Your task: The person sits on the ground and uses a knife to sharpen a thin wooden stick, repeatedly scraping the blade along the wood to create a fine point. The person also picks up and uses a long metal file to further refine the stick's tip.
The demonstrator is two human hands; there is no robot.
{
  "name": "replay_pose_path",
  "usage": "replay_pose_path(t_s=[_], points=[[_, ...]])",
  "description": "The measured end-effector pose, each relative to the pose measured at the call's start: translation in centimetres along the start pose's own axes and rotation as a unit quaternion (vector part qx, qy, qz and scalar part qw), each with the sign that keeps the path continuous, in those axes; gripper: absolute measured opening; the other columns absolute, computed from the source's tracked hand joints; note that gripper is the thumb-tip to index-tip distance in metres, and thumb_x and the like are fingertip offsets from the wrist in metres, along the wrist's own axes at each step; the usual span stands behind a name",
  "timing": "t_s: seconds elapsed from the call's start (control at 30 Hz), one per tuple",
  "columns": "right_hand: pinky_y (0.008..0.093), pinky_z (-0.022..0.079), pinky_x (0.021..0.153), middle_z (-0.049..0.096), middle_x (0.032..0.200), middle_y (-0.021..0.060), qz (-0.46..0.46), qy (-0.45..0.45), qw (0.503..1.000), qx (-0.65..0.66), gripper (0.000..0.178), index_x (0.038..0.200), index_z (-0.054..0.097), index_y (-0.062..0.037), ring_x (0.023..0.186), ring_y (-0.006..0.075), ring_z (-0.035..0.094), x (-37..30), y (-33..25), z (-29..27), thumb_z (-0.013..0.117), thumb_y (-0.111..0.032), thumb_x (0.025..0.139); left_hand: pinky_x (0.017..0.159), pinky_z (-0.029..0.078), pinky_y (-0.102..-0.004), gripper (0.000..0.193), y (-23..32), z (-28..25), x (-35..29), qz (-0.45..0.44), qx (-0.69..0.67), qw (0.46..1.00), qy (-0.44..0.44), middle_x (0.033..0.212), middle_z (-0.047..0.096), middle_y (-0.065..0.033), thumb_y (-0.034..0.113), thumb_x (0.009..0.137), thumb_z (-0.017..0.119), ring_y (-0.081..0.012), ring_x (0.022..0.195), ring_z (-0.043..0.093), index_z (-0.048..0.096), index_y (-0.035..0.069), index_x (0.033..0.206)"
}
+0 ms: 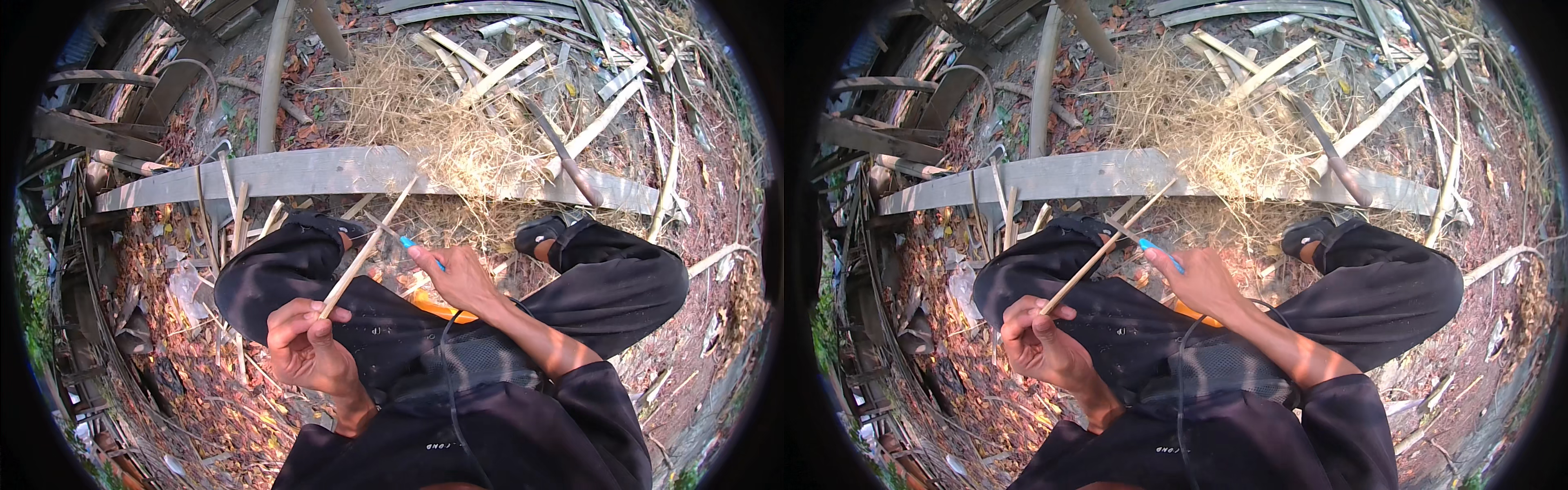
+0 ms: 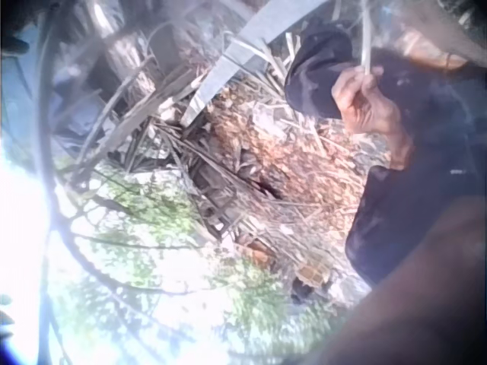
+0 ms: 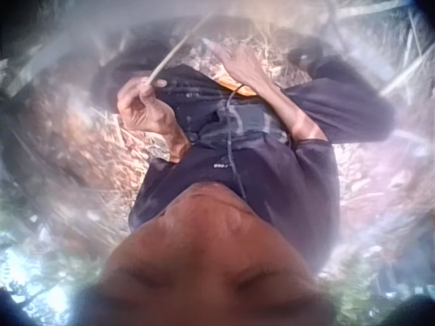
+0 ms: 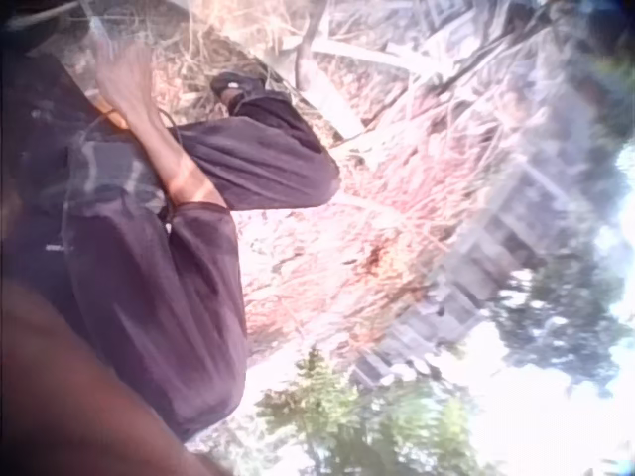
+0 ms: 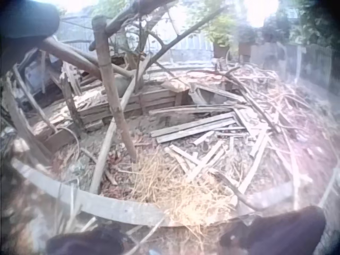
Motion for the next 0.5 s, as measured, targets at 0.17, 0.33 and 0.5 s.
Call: replay_pose_path(t_s=[0.17, 0.33, 0.5], points=[[0.0483, 0.037, 0.049, 0.045, 0.047, 0.0241, -0.072, -0.005, 0.997, -0.010, 0.071, 0.062, 0.063, 0.0022, 0.045, 0.0398, 0.047, -0.4, -1.9, 0.6, 0.047, -0.059, 0.093, 0.054, 0.053, -0.0262, 0.018, -0.2, -0.4, -0.3, -0.001, 0.002, 1.000, 0.017, 0.086, 0.058, -0.0165, 0.009, 0.088, 0.067, -0.0184, 0.058, 0.059, 0.053, -0.002, 0.091], [0.0482, 0.044, 0.052, 0.054, 0.051, 0.0234, -0.052, -0.016, 0.998, -0.045, 0.069, 0.068, 0.069, -0.0007, 0.051, 0.0424, 0.056, 0.5, -2.6, 0.1, 0.047, -0.062, 0.091, 0.053, 0.053, -0.0265, 0.017, -0.9, -1.7, 0.7, 0.003, 0.016, 0.999, 0.034, 0.084, 0.058, -0.0154, 0.009, 0.088, 0.067, -0.0176, 0.058, 0.058, 0.054, -0.001, 0.089], [0.0434, 0.041, 0.048, 0.047, 0.044, 0.0188, -0.063, 0.023, 0.998, 0.007, 0.075, 0.060, 0.062, 0.0045, 0.043, 0.0303, 0.051, 0.9, -1.0, 0.9, 0.047, -0.062, 0.091, 0.052, 0.052, -0.0259, 0.018, -0.6, -0.8, 0.5, 0.017, 0.026, 0.999, 0.028, 0.083, 0.057, -0.0152, 0.010, 0.088, 0.068, -0.0173, 0.057, 0.058, 0.053, -0.001, 0.088]])
Point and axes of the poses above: each hand's wrist, its own x-axis towards the middle knuckle, its own z-axis out of the palm, y = z × x, the point moved 6 cm from there along x, towards the middle knuckle
